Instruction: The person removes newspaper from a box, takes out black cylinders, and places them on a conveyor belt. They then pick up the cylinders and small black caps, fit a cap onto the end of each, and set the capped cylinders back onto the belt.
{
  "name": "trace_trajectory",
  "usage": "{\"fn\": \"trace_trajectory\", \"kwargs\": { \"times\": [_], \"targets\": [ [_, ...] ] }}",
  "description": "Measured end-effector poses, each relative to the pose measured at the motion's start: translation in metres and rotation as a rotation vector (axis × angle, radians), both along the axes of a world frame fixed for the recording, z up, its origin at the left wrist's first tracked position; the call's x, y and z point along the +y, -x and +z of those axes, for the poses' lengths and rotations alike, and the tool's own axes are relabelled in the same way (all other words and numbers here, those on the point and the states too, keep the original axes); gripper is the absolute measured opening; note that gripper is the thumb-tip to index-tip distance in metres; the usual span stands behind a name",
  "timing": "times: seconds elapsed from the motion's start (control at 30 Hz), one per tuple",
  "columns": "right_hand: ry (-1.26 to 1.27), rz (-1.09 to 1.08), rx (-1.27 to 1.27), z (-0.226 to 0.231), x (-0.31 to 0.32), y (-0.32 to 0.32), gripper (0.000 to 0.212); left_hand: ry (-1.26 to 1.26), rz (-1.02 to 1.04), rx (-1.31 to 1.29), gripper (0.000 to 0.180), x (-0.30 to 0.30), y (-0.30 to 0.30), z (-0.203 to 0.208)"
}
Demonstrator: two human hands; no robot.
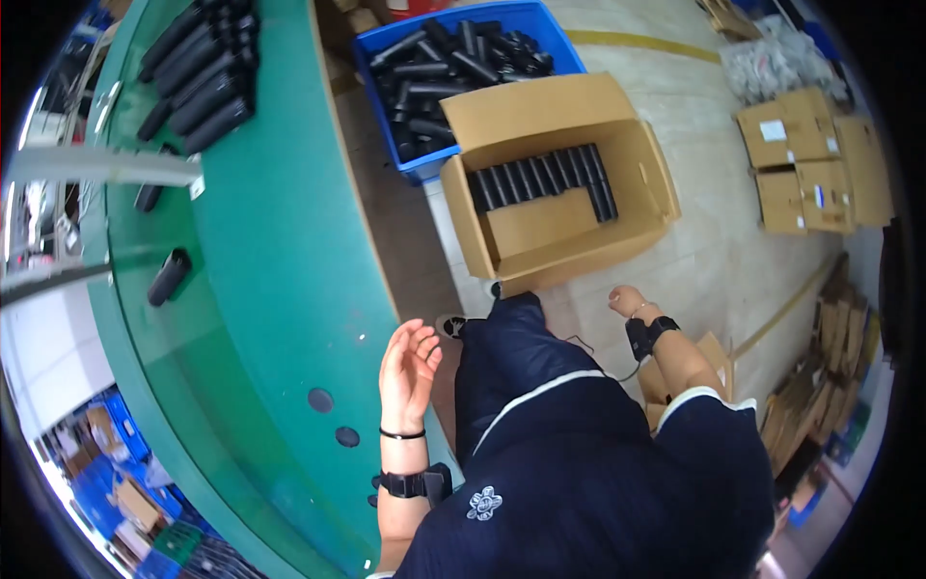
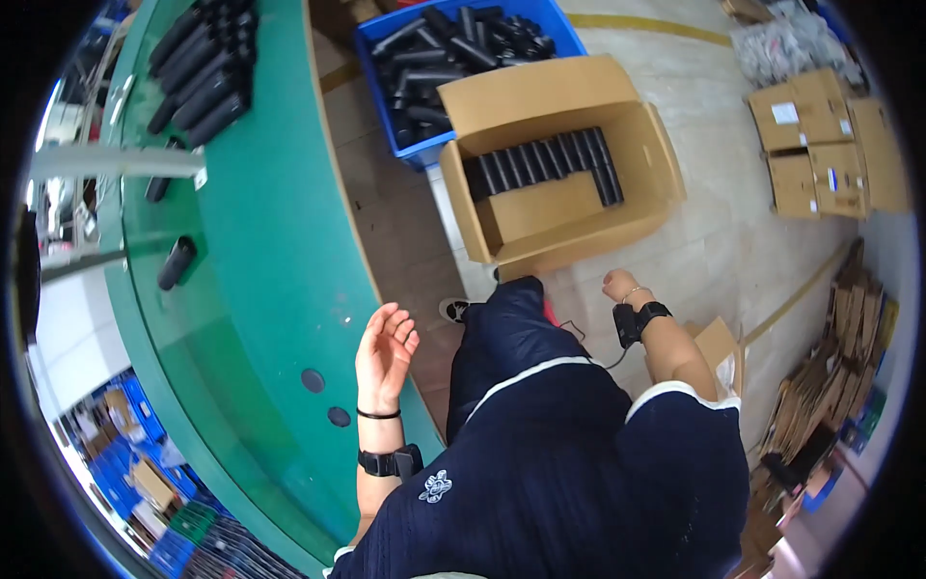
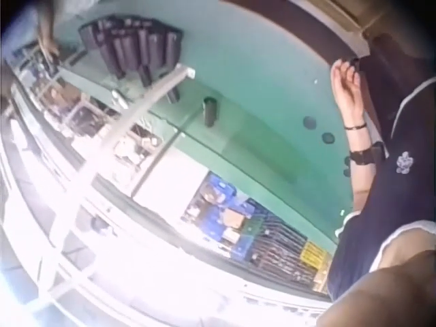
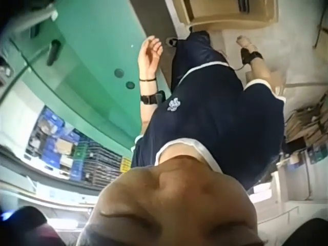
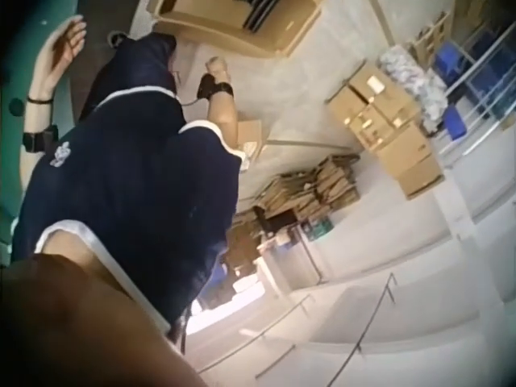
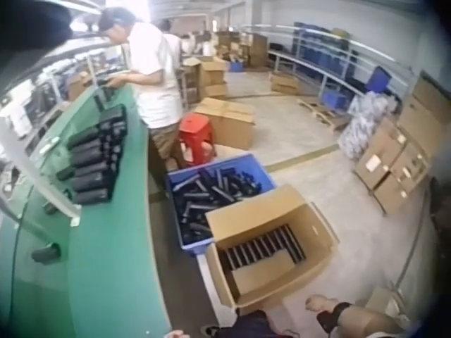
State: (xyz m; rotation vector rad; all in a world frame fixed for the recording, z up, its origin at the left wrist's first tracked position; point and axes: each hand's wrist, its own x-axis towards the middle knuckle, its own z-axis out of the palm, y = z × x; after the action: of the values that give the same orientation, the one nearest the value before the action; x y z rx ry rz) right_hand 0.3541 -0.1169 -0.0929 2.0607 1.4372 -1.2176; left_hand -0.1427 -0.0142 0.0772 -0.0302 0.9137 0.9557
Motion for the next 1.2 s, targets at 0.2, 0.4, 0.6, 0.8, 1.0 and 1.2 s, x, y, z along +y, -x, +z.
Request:
{"fn": "trace_trajectory", "kwargs": {
  "times": [0.2, 0.4, 0.6, 0.8, 1.0, 1.2],
  "targets": [
    [0.415, -0.567, 0.289, 0.07, 0.027, -0.032, 0.044, 0.08, -0.197, -0.146, 0.027, 0.039, -0.113, -0.049],
    [0.639, -0.255, 0.607, 0.075, 0.129, -0.127, 0.065, 0.137, -0.34, -0.063, 0.026, 0.098, -0.229, -0.099],
    [0.735, 0.116, 0.332, -0.001, 0.247, -0.237, 0.075, 0.208, -0.515, 0.093, 0.021, 0.163, -0.338, -0.214],
    [0.722, 0.063, 0.249, -0.185, 0.331, -0.295, 0.067, 0.228, -0.844, 0.678, 0.021, 0.265, -0.364, -0.394],
    [-0.101, -0.041, 0.149, -0.424, 0.321, -0.301, 0.054, 0.251, -0.948, 1.184, 0.05, 0.27, -0.34, -0.588],
    [-0.29, -0.374, -0.287, -0.544, 0.318, -0.267, 0.055, 0.061, -0.816, 1.411, 0.07, 0.236, -0.302, -0.701]
  ]
}}
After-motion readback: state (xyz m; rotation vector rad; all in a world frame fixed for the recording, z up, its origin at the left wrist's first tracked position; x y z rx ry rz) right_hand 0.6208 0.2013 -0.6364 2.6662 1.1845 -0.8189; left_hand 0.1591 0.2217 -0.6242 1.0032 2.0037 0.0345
